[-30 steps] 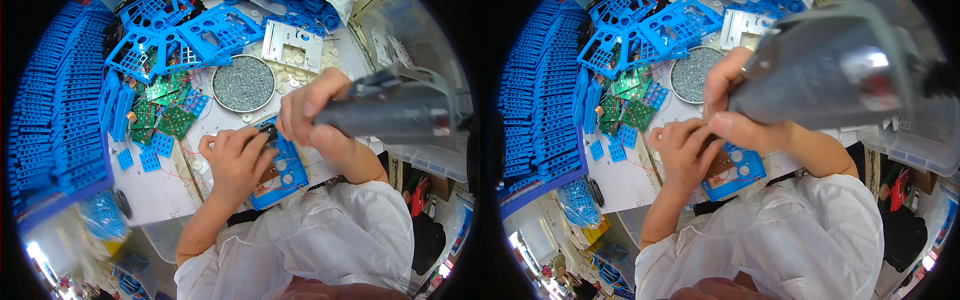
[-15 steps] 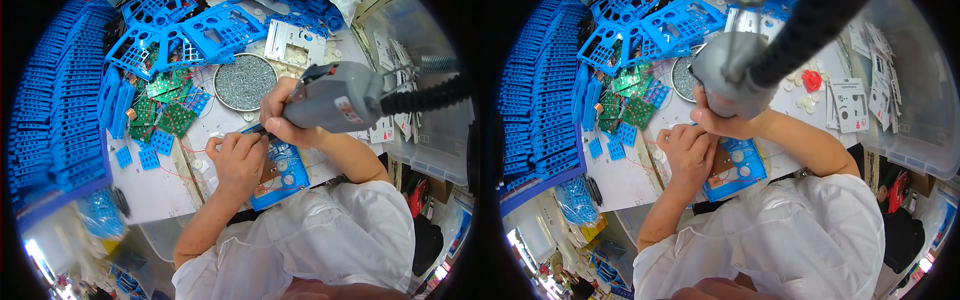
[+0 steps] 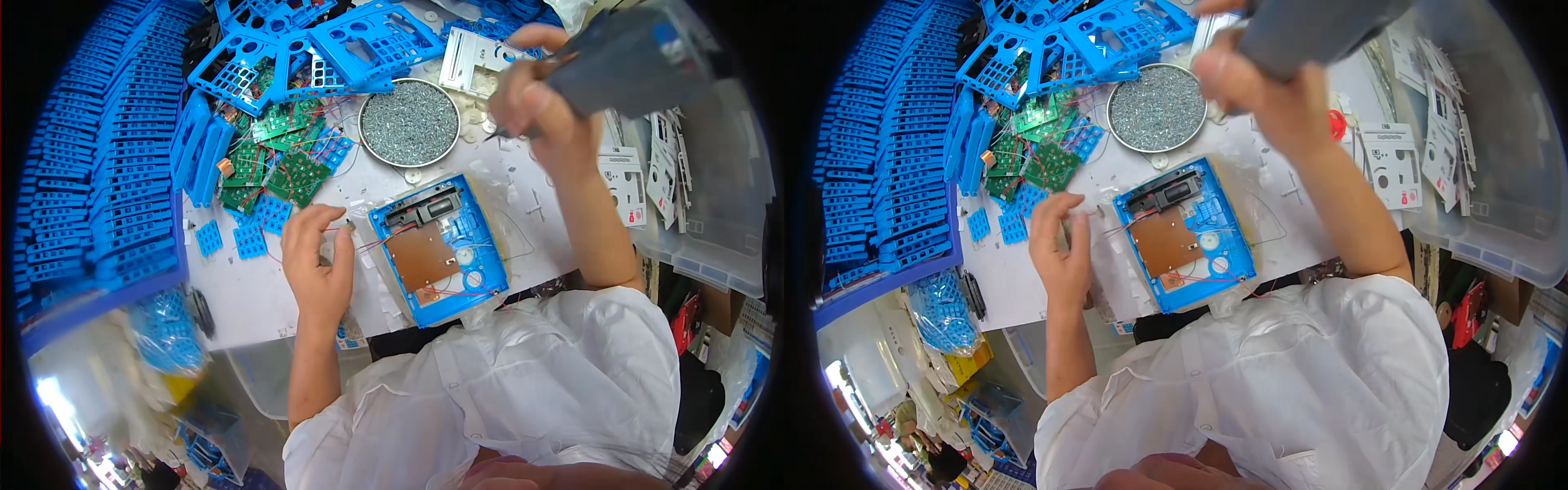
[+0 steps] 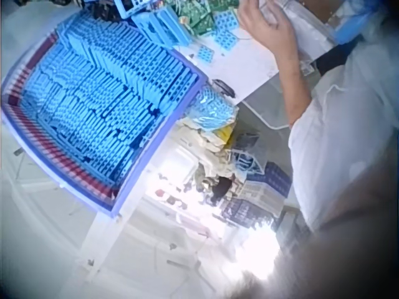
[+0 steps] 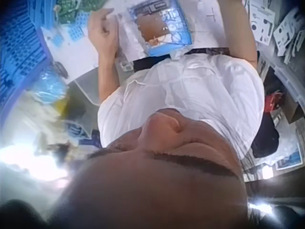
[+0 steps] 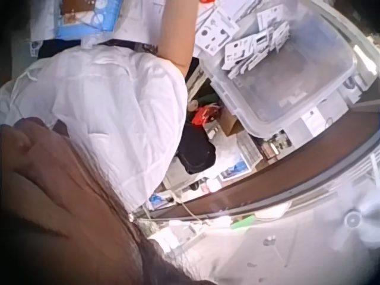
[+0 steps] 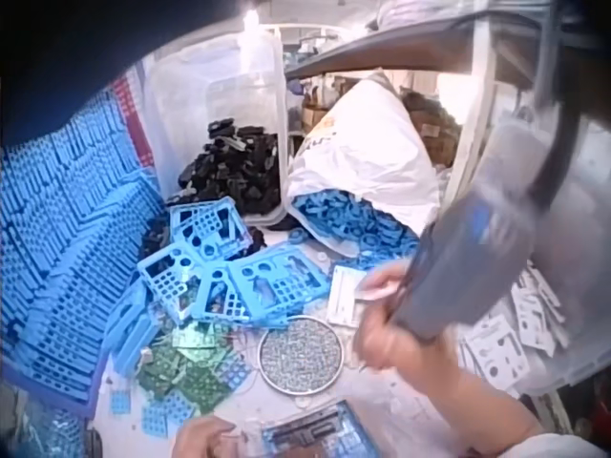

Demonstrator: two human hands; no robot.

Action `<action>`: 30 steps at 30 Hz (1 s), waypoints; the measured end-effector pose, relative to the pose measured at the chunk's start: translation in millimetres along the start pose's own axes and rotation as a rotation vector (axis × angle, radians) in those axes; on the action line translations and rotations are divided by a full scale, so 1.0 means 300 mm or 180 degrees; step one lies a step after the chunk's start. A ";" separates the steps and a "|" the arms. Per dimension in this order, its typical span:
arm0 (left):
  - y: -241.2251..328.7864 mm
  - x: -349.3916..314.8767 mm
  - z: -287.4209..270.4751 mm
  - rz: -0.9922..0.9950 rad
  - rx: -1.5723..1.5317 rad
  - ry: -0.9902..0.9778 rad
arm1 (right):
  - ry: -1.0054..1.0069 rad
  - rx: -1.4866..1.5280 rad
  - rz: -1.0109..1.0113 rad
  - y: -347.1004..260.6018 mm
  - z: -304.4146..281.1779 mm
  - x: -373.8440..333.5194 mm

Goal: The person is seen assembling electronic toy components by applying adhesive, connecting circuit boards, and snapping plastic casings together.

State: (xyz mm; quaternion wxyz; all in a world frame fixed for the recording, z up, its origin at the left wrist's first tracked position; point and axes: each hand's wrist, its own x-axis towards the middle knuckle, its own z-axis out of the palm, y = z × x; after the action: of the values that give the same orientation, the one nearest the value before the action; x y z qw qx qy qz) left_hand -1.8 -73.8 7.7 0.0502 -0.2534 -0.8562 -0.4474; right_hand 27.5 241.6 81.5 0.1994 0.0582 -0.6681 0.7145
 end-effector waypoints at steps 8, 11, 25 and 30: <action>0.070 -0.092 0.053 0.0537 0.0856 -0.0572 | 0.1132 -0.1854 -0.2072 -0.063 0.019 -0.189; 0.118 -0.088 0.071 0.0413 0.0512 -0.0660 | -0.0797 -0.2246 -0.0963 -0.015 0.033 -0.230; 0.051 -0.175 0.009 -0.1421 -0.1301 -0.0172 | -0.1590 -0.2347 -0.0444 0.161 0.014 -0.207; 0.125 -0.201 -0.035 -0.2614 -0.3381 -0.0963 | -0.1384 -0.2020 -0.0727 0.071 0.078 -0.190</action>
State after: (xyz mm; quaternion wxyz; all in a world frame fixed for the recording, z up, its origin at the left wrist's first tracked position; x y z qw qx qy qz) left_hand 67.0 -87.7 23.0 -0.3745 0.0416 -0.5451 -0.7489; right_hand 67.6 206.4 44.0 0.1397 0.2175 -0.8715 0.4168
